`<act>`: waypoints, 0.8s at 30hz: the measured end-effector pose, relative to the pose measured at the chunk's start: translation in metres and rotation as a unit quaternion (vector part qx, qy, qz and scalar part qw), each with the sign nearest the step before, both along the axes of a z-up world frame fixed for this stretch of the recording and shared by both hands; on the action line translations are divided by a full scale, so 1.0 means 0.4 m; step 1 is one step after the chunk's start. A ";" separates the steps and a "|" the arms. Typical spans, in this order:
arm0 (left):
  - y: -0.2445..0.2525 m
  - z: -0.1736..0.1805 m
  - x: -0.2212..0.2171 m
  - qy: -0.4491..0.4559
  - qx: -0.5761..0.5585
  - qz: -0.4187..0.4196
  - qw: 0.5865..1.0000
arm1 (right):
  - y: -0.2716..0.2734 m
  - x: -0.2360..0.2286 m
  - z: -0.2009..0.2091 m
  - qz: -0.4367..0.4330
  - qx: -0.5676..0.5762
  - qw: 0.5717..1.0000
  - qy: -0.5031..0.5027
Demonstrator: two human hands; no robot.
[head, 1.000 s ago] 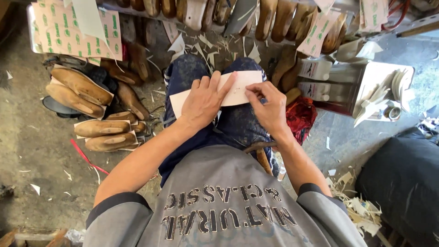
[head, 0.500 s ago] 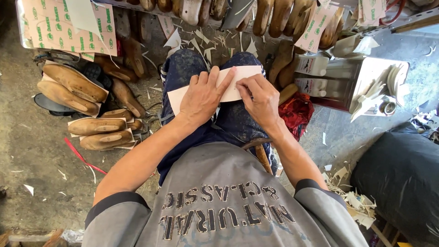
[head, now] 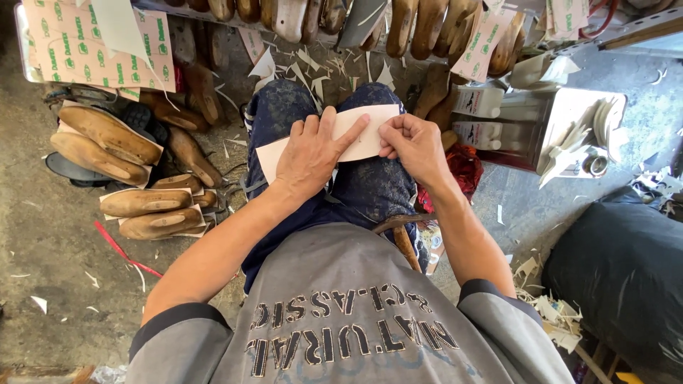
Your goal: Attaching insoles to wooden shoe lasts using a hammer in a workshop environment.
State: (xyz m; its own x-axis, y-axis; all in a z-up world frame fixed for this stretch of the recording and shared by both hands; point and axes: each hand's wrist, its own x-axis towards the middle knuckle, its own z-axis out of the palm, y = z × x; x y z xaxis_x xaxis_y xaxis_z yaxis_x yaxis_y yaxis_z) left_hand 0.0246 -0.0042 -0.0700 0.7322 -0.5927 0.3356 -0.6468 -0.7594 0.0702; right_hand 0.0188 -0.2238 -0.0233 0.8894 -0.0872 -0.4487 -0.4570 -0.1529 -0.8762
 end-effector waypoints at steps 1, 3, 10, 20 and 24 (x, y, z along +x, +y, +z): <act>-0.001 -0.002 0.000 -0.001 0.000 0.001 1.000 | 0.002 0.000 -0.002 0.001 0.000 1.000 -0.001; 0.002 -0.005 -0.002 0.006 -0.002 0.001 1.000 | 0.010 -0.001 -0.009 -0.004 -0.024 1.000 -0.001; -0.006 -0.020 0.001 -0.031 -0.021 0.004 0.999 | -0.001 0.005 -0.013 0.014 -0.006 1.000 -0.018; 0.018 -0.039 0.005 -0.029 -0.035 0.003 0.999 | -0.064 -0.311 0.110 0.238 -0.424 0.874 -0.013; 0.019 -0.034 0.011 -0.033 -0.031 -0.034 0.998 | -0.081 -0.537 -0.118 0.238 -0.387 0.886 0.089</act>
State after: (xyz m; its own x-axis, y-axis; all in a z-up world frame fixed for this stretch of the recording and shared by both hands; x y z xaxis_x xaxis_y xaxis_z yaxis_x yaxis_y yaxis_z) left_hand 0.0291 0.0034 -0.0836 0.6657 -0.6173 0.4193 -0.7022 -0.7084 0.0719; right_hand -0.1958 -0.2563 -0.0704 0.8289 -0.0637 -0.5558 -0.3000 -0.8892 -0.3454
